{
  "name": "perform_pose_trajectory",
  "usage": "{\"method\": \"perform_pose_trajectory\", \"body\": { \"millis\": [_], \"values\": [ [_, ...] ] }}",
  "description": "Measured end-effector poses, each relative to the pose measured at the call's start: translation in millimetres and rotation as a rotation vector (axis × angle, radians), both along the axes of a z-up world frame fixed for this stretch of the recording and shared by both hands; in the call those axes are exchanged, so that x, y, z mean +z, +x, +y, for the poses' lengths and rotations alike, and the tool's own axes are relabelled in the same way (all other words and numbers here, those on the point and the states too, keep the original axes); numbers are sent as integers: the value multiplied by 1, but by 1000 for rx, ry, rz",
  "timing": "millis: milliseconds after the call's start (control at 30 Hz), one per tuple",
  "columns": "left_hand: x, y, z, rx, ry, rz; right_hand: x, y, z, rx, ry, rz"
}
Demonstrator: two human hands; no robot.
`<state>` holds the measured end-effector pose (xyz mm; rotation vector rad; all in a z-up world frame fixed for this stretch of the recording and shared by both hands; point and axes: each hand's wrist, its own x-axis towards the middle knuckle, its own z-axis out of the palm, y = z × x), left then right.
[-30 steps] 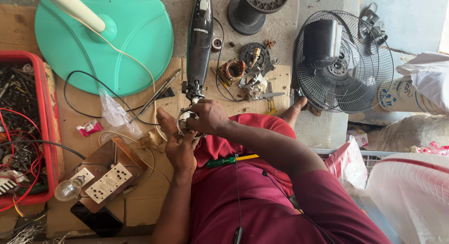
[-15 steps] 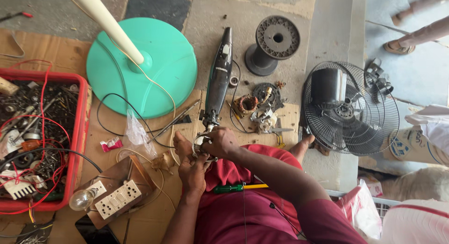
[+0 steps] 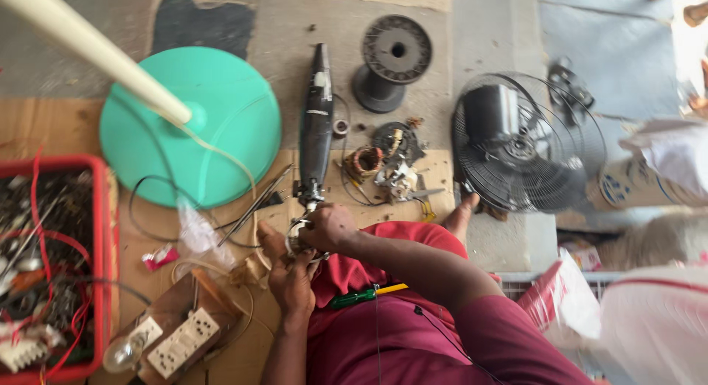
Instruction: The person disassembles a fan motor housing, removes internal components, and uses a screwdriver to adjust or clean the internal mechanism. They handle the motor housing, a screwdriver, and small internal parts while seated on the floor.
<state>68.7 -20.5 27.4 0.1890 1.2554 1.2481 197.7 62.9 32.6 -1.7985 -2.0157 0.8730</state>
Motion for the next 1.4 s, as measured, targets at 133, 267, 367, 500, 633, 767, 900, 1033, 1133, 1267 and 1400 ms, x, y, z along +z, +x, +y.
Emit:
{"method": "perform_pose_trajectory", "body": {
  "millis": [133, 267, 367, 500, 633, 767, 900, 1033, 1133, 1267, 1400],
  "values": [
    [1, 0, 0, -22, 101, 3, -4, -1, 1, 50, 3, 30],
    [6, 1, 0, -18, 92, 6, -3, -3, 1, 26, -40, 1],
    [11, 2, 1, -14, 61, 8, -2, -3, 2, 28, -92, -63],
    [10, 1, 1, -30, 111, 10, -1, -4, 1, 35, -77, 15],
    [5, 0, 0, -30, 22, 45, -1, -4, -1, 9, -62, -19],
    [5, -1, 0, -41, 104, 11, -2, -5, 0, -1, -42, -7],
    [7, -1, 1, -28, 69, 10, -3, -5, -1, 19, -53, 5],
    [7, 0, 2, -38, 74, 12, -2, -5, 1, -3, -87, -15],
    [6, -1, 2, -53, 99, 0, -1, -4, 2, 4, -88, 19],
    [7, 0, 1, -46, 92, 5, -3, -3, -1, 24, -17, 40],
    [12, 2, 3, -43, 91, 2, -6, -3, 0, 20, -43, 5]
  ]
}}
